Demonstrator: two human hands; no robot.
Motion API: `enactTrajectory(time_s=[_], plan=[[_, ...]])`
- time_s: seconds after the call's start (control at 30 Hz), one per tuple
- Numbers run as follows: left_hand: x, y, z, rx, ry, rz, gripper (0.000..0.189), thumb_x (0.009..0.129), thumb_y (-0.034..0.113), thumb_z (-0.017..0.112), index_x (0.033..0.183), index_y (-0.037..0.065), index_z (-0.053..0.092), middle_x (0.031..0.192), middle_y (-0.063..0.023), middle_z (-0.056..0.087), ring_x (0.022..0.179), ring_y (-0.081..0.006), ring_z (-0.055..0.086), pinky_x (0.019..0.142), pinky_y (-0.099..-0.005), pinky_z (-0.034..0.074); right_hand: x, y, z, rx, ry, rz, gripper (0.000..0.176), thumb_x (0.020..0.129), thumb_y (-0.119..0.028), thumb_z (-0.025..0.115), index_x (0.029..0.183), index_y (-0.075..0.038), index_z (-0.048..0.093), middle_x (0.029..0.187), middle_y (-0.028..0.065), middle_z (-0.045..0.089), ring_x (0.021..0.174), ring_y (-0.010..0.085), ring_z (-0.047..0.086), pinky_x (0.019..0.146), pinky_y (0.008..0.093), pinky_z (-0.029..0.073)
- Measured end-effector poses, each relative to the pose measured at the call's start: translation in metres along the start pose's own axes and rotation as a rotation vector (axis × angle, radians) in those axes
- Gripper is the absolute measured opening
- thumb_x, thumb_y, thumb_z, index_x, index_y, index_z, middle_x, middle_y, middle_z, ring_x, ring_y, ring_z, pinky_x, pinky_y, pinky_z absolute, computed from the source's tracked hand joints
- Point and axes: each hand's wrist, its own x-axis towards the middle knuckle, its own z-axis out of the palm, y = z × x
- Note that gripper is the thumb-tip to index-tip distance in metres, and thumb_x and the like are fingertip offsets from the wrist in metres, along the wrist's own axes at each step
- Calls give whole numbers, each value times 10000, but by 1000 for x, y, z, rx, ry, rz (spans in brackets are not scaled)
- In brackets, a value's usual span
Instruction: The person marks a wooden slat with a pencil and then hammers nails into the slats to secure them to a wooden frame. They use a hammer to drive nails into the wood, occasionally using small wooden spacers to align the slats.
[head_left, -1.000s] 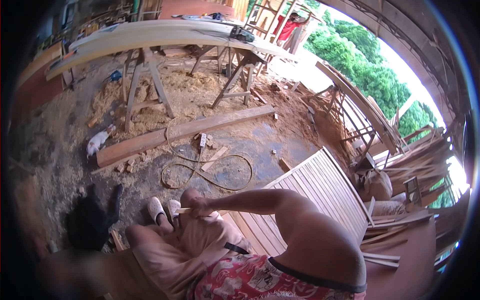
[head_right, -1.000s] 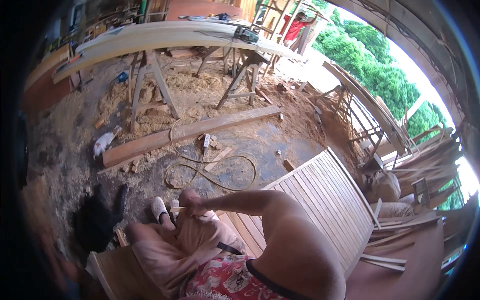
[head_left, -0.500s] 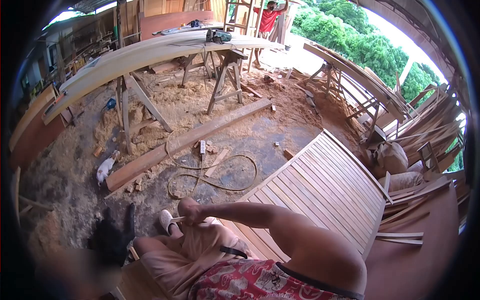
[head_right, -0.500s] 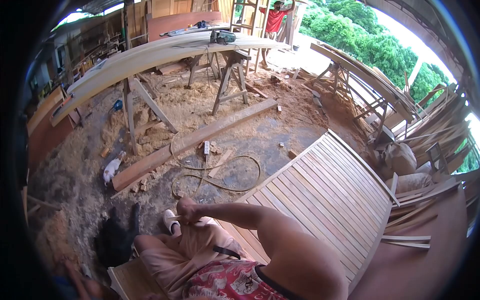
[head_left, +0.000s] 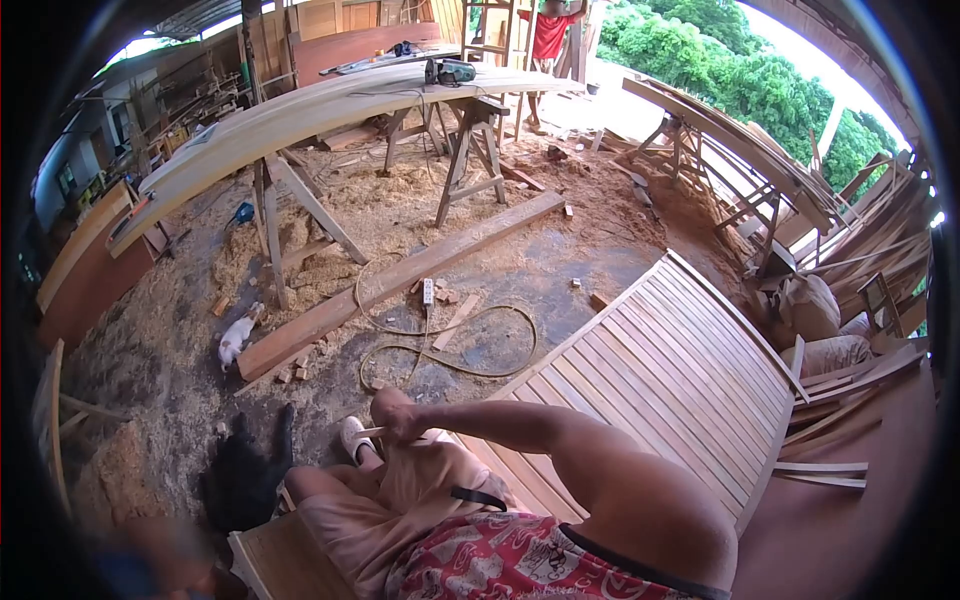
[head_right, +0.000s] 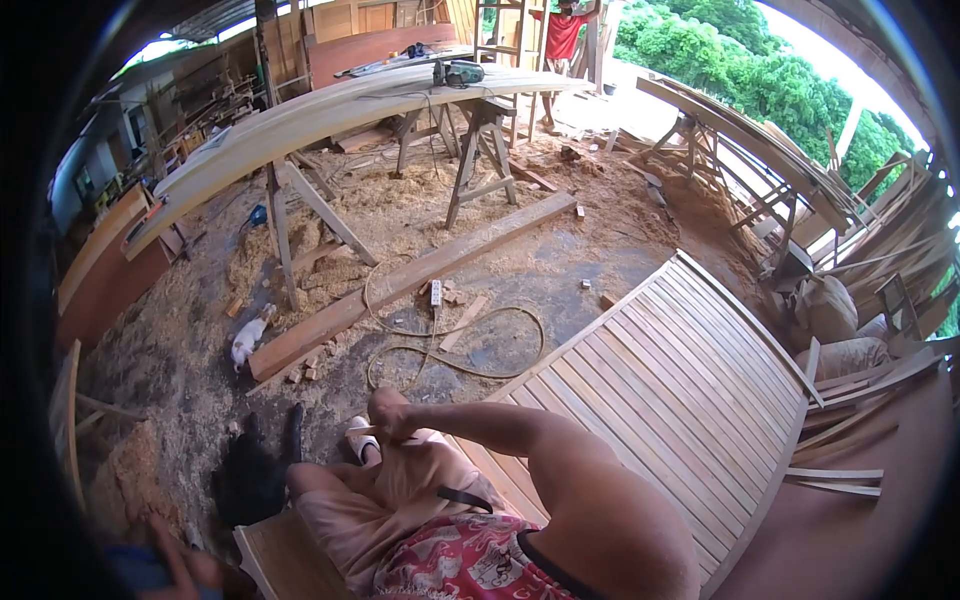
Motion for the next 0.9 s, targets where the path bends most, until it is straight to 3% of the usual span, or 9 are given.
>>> enactTrajectory(time_s=[0.13,0.27,0.33,0.37,0.53,0.6,0.67,0.73,0.9], plan=[[0,-8,5,-2,-21,-6,383,958,393,626,1176,84,685,1258,-169,630,1051,-360,641,852,-533,522,7,31,31,151,181,-166,262,736,-262,663,854,-36,725,887,193,685,901,362,649,806,485,470],[-7,-16,6,-1,-45,-8,384,958,390,628,1178,81,686,1250,-169,636,1056,-357,641,862,-525,520,-26,-12,-27,48,171,-230,255,719,-213,648,881,-33,725,895,202,690,895,373,652,792,485,487],[-4,-18,9,-1,-59,-3,384,957,388,630,1179,80,686,1246,-169,639,1059,-355,640,867,-521,519,-39,-28,-37,354,223,-69,284,744,-219,641,943,-34,723,918,217,698,910,363,668,824,466,510],[-7,-20,9,-7,-62,-4,385,957,387,630,1180,79,686,1244,-169,641,1060,-354,640,869,-519,518,-28,6,3,474,264,39,281,741,-223,645,938,-37,717,869,208,692,855,368,675,793,446,520],[-7,-21,19,-4,-79,-9,386,957,384,634,1183,75,687,1234,-169,648,1067,-350,639,882,-509,516,-71,-19,-30,566,280,283,299,788,-263,665,988,-47,714,877,159,721,835,303,704,744,431,532],[-9,-20,22,-14,-83,-10,387,957,382,635,1184,74,688,1230,-169,651,1069,-348,639,887,-505,515,-88,-4,-28,655,415,295,253,877,-225,654,1008,-12,697,805,83,694,750,163,660,688,342,525],[-13,-18,26,-25,-89,-8,387,956,380,636,1185,72,688,1226,-169,654,1072,-346,639,892,-501,514,-111,13,-29,570,529,415,240,845,-259,668,955,-51,710,737,118,695,662,245,673,640,401,520],[-19,-14,27,-47,-98,0,388,956,379,637,1186,71,689,1223,-169,657,1075,-344,638,897,-497,513,-138,26,-29,617,541,703,252,877,-287,642,925,-47,702,722,124,686,647,226,660,627,404,513],[-56,20,15,-162,-171,-10,390,956,375,641,1189,67,690,1213,-170,665,1081,-340,637,909,-487,510,-212,58,-6,261,618,972,287,905,-302,542,890,-58,691,775,190,700,730,345,694,672,471,534]])
